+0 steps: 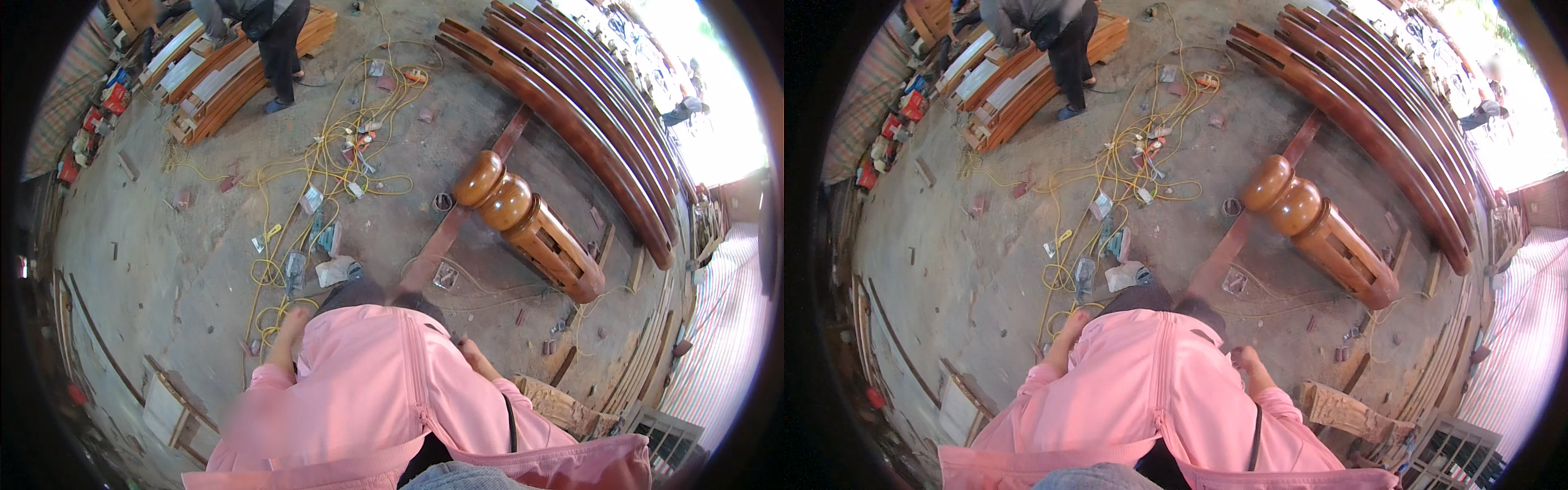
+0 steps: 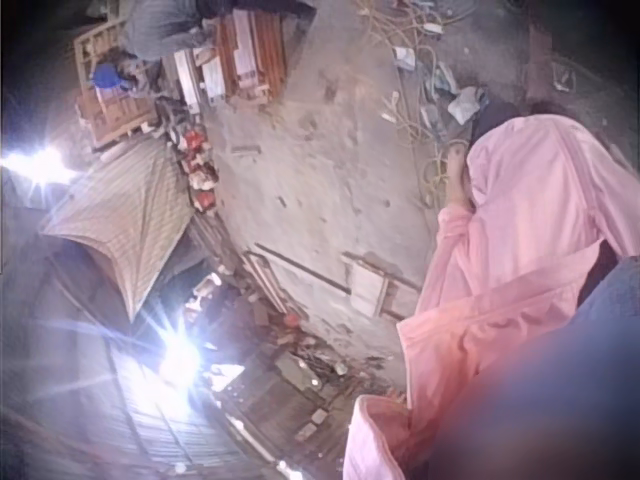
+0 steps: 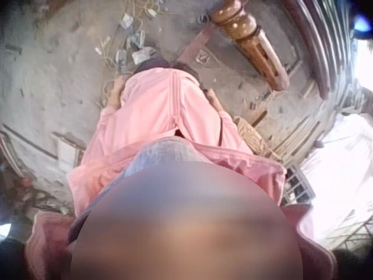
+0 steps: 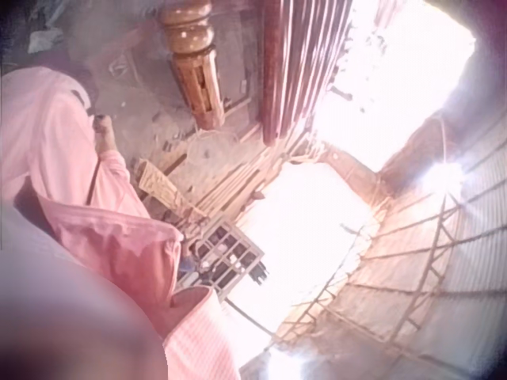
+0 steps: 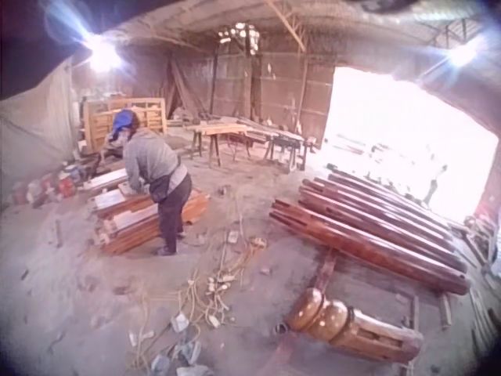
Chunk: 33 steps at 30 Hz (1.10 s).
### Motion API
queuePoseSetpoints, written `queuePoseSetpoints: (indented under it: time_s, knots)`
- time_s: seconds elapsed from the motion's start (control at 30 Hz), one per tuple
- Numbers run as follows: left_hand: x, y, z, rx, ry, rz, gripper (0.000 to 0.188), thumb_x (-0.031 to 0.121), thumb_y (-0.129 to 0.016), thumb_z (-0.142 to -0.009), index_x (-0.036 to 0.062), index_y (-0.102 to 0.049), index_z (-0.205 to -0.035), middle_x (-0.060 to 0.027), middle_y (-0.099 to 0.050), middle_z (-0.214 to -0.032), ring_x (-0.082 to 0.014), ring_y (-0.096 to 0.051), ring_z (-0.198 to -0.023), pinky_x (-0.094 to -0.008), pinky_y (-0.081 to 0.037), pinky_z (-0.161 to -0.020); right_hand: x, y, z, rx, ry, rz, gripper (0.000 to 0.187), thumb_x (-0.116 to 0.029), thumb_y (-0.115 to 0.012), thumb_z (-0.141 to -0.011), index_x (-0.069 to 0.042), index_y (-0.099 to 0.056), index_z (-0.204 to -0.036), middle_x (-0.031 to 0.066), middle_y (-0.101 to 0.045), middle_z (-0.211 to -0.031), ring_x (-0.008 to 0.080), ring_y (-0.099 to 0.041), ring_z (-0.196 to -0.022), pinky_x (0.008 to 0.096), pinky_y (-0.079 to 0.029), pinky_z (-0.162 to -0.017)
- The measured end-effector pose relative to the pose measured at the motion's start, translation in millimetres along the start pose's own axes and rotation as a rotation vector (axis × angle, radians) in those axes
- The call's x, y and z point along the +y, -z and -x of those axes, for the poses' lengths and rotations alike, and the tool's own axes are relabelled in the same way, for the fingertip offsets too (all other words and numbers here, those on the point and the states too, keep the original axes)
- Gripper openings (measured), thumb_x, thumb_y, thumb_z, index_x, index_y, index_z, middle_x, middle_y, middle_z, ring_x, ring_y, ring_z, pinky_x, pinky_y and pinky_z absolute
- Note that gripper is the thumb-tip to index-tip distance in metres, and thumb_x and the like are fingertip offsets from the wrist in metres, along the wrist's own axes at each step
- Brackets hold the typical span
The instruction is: The person sets up a portable electric stove on a wooden table, places a pot on it, and plugs in the power cord. They then open a plastic bag containing leafy greens and place the contents into the pot.
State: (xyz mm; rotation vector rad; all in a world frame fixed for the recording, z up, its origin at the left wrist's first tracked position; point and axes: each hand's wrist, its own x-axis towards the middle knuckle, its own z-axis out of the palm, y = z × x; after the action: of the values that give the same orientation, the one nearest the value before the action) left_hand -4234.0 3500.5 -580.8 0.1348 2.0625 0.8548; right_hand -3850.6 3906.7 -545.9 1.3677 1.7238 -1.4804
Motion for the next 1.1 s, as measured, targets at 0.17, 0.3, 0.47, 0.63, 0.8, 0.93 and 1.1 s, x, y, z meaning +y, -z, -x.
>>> queuePoseSetpoints:
  time_s: [0.17, 0.3, 0.47, 0.63, 0.8, 0.93, 1.1]
  knots:
    - [130, 76, -86, 0.114, 0.044, 0.347, 0.027, 0.027, -0.05, -0.098, 0.0091, -0.059, -0.116, -0.002, -0.065, -0.095, -0.0104, -0.06, -0.078, -0.0254, -0.048, -0.065, -75, 33, -36, 0.157, 0.033, -0.298, 0.024, -0.014, -0.056, -0.09, -0.001, -0.068, -0.107, 0.0049, -0.065, -0.077, 0.0144, -0.058, -0.062, 0.0281, -0.046, -0.052]
    - [205, 91, -128, 0.135, -0.02, 0.352, 0.026, 0.025, -0.051, -0.097, 0.0079, -0.06, -0.115, -0.0014, -0.064, -0.091, -0.0083, -0.057, -0.073, -0.0227, -0.046, -0.063, -140, 59, -67, 0.165, 0.103, -0.405, 0.022, -0.01, -0.054, -0.092, -0.001, -0.067, -0.107, 0.0054, -0.066, -0.08, 0.0141, -0.058, -0.063, 0.0279, -0.047, -0.055]
    - [221, 62, -174, 0.054, 0.016, 0.412, 0.026, 0.024, -0.052, -0.097, 0.0063, -0.06, -0.114, -0.002, -0.065, -0.09, -0.0091, -0.059, -0.074, -0.0242, -0.047, -0.061, -186, 97, -121, 0.026, 0.003, -0.354, 0.023, -0.01, -0.055, -0.091, 0.002, -0.067, -0.107, 0.0091, -0.069, -0.09, 0.0154, -0.062, -0.069, 0.03, -0.048, -0.061]
    - [181, 30, -197, 0.15, 0.213, 0.326, 0.025, 0.027, -0.057, -0.095, 0.0086, -0.062, -0.111, -0.0039, -0.064, -0.087, -0.0114, -0.06, -0.068, -0.0269, -0.048, -0.057, -233, 181, -202, -0.018, 0.084, 0.199, 0.026, -0.014, -0.055, -0.089, 0.008, -0.067, -0.095, 0.0136, -0.069, -0.079, 0.0236, -0.065, -0.072, 0.0358, -0.052, -0.067]
    - [224, -6, -207, 0.194, 0.581, 0.72, 0.019, 0.026, -0.06, -0.093, 0.0097, -0.061, -0.103, -0.0022, -0.061, -0.081, -0.0104, -0.056, -0.062, -0.0257, -0.046, -0.054, -339, 342, -282, 0.035, 0.202, 0.307, 0.015, -0.01, -0.055, -0.087, -0.003, -0.068, -0.084, 0.0088, -0.061, -0.066, 0.0202, -0.058, -0.059, 0.0355, -0.047, -0.054]
    - [333, -58, -280, 0.082, 0.38, 0.795, 0.017, 0.024, -0.059, -0.094, 0.0113, -0.061, -0.104, -0.0008, -0.059, -0.082, -0.0083, -0.056, -0.066, -0.0238, -0.043, -0.053, -455, 465, -327, 0.299, 0.241, -0.015, 0.023, -0.007, -0.052, -0.092, -0.001, -0.066, -0.109, 0.0014, -0.064, -0.083, 0.0099, -0.059, -0.067, 0.026, -0.046, -0.057]
    - [473, -83, -409, 0.128, -0.162, 0.258, 0.032, 0.027, -0.056, -0.094, 0.0044, -0.064, -0.114, -0.0112, -0.067, -0.106, -0.0215, -0.062, -0.099, -0.0306, -0.048, -0.084, -569, 542, -371, 0.299, 0.428, 0.23, 0.024, -0.015, -0.059, -0.09, -0.006, -0.069, -0.11, 0.0014, -0.066, -0.084, 0.0097, -0.06, -0.069, 0.0255, -0.048, -0.06]
